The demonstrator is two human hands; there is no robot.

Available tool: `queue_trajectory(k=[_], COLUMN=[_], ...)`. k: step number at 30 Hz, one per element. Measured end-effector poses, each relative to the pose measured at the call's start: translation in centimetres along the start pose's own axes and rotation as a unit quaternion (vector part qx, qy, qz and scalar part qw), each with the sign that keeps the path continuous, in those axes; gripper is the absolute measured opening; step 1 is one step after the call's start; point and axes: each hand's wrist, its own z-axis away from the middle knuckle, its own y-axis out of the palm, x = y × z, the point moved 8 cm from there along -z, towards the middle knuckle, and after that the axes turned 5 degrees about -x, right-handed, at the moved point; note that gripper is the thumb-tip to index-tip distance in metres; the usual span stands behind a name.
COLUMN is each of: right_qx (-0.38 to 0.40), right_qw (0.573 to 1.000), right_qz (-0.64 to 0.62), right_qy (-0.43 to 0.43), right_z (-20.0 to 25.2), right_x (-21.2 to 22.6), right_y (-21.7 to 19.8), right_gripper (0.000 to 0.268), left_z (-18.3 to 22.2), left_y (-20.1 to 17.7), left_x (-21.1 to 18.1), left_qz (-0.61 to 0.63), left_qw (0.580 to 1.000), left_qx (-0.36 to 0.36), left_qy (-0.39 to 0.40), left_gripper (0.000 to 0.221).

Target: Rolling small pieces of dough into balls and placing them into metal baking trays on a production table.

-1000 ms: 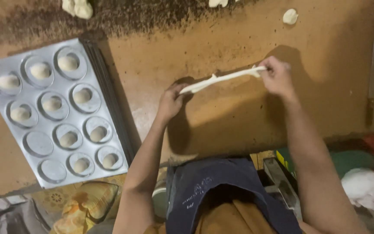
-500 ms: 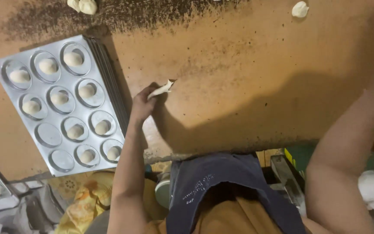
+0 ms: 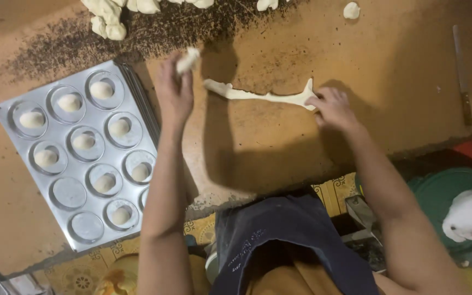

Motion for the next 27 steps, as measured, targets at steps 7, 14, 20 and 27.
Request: queue_trajectory(k=[7,14,20,27], right_qx=[-0.226,-0.29,-0.286,-0.214], right_qw=[0.944,0.839,0.798,0.74], right_qz=[-0.181,-0.383,-0.515,-0.603], right_qy=[0.156,0.256,0.127,0.209], right_z=[0.4,-4.0,-8.3,-5.5], right_x=[0.7,-0.3,1.7,0.4], right_y=[-0.5,7.4,3.4,-4.6], right_gripper=[0.081,0.013,0.031,0.011], left_z=[0.4,7.6,6.2,9.5], left_y=[7.4,17.2,23.1,24.5], left_x=[1.1,2.2,2.9,-9.4], left_qz=[-0.388,-0.408,-0.189,0.175], left_qw=[0.882,0.864,0.947,0.93], left_qx=[0.261,0.131,0.256,0.301], left_qy=[-0.051,0.265,0.041,-0.12], left_gripper=[0.119,0.067,0.029,0.037])
